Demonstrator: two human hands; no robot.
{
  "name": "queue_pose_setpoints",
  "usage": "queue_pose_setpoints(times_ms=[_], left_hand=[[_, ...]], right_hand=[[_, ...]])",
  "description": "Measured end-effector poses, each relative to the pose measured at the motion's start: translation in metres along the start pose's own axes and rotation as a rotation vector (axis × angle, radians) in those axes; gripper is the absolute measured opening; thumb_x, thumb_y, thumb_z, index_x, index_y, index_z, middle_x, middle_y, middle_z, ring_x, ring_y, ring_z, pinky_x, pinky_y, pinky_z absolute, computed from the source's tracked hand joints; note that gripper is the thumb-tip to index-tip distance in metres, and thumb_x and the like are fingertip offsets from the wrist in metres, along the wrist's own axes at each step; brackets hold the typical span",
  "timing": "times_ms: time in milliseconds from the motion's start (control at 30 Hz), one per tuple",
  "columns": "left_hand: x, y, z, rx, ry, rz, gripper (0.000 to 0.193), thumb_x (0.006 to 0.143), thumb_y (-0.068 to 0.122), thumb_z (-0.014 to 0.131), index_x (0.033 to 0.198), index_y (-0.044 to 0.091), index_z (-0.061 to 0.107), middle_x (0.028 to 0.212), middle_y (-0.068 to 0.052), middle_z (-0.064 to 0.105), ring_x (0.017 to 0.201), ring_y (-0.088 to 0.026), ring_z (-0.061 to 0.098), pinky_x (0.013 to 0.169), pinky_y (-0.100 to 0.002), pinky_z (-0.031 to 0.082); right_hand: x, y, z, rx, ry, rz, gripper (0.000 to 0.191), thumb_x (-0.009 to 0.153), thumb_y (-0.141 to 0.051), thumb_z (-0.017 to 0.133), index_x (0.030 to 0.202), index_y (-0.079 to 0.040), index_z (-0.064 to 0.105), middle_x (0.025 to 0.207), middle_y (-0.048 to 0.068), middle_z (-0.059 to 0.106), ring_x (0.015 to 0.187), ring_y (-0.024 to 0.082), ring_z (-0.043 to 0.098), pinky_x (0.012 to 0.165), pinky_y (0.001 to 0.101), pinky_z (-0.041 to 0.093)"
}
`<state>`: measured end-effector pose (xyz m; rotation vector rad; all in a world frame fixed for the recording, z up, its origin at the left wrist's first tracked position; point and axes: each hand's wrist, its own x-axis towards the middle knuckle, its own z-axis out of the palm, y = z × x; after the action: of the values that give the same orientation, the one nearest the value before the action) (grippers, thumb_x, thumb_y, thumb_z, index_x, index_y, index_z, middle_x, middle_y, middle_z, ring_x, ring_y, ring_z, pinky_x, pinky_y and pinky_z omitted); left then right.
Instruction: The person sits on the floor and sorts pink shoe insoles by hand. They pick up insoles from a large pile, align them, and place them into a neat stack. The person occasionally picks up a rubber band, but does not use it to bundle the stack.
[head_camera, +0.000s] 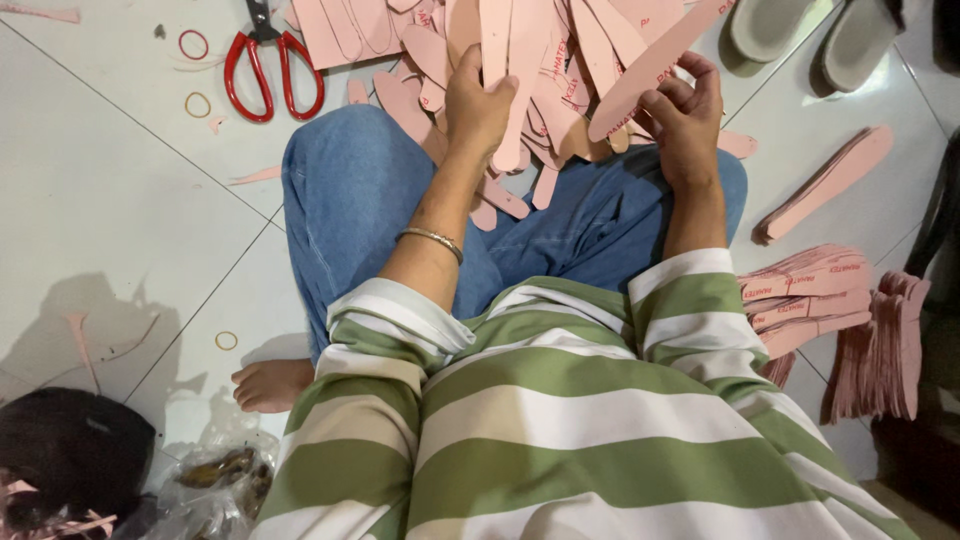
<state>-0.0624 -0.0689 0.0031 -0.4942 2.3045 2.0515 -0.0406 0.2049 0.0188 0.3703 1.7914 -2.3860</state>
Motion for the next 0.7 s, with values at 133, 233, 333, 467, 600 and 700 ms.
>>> queue_pose_setpoints(times_ms=[133,233,333,467,600,700], left_hand=[[0.001,-0.007,0.0,0.308,0.053,0.085,0.08,0.076,0.015,0.08,0.146,0.004,0.043,0.143,-0.029,0.047,0.13,-0.043,0.045,0.104,-0.051,0.042],[0.004,-0.013,0.002,0.354,0.017,0.118,0.095,0.076,0.022,0.083,0.154,0.005,0.032,0.158,-0.032,0.026,0.145,-0.047,0.022,0.113,-0.055,0.032],[0.005,-0.017,0.005,0.355,-0.037,0.168,0.084,0.082,0.028,0.082,0.152,0.006,0.04,0.157,-0.025,0.036,0.148,-0.04,0.03,0.12,-0.052,0.031],[0.003,-0.021,0.008,0.212,-0.112,0.095,0.07,0.083,0.029,0.079,0.145,0.006,0.055,0.151,-0.018,0.052,0.143,-0.031,0.05,0.12,-0.04,0.042],[0.003,-0.022,0.009,0.14,-0.145,0.109,0.064,0.083,0.028,0.079,0.138,0.004,0.059,0.139,-0.016,0.061,0.131,-0.027,0.058,0.108,-0.036,0.048],[0.001,-0.022,0.012,0.048,-0.32,-0.01,0.052,0.092,0.034,0.077,0.126,-0.003,0.066,0.115,-0.014,0.071,0.105,-0.023,0.068,0.087,-0.034,0.054]], right_hand=[[0.004,0.004,-0.002,0.011,-0.005,-0.018,0.045,0.1,0.009,0.063,0.141,-0.001,0.048,0.11,0.007,0.07,0.101,0.017,0.071,0.091,0.0342,0.064],[0.006,0.007,-0.004,-0.052,-0.023,-0.021,0.044,0.101,0.008,0.061,0.144,0.0,0.052,0.111,0.008,0.071,0.098,0.016,0.071,0.089,0.0325,0.065],[0.005,0.008,-0.004,-0.132,-0.071,-0.061,0.044,0.103,0.007,0.062,0.147,0.002,0.057,0.113,0.008,0.07,0.093,0.013,0.067,0.08,0.0279,0.057],[0.001,0.006,0.001,-0.167,-0.087,-0.046,0.044,0.101,0.006,0.063,0.144,0.001,0.058,0.115,0.007,0.07,0.095,0.012,0.069,0.082,0.027,0.061],[-0.002,0.0,0.007,-0.106,-0.141,-0.031,0.034,0.1,0.005,0.063,0.134,-0.002,0.061,0.113,0.005,0.07,0.096,0.012,0.069,0.086,0.0274,0.061],[-0.005,0.001,0.014,-0.081,-0.185,-0.093,0.019,0.103,0.006,0.065,0.119,-0.004,0.063,0.117,0.004,0.069,0.105,0.014,0.067,0.095,0.0296,0.058]])
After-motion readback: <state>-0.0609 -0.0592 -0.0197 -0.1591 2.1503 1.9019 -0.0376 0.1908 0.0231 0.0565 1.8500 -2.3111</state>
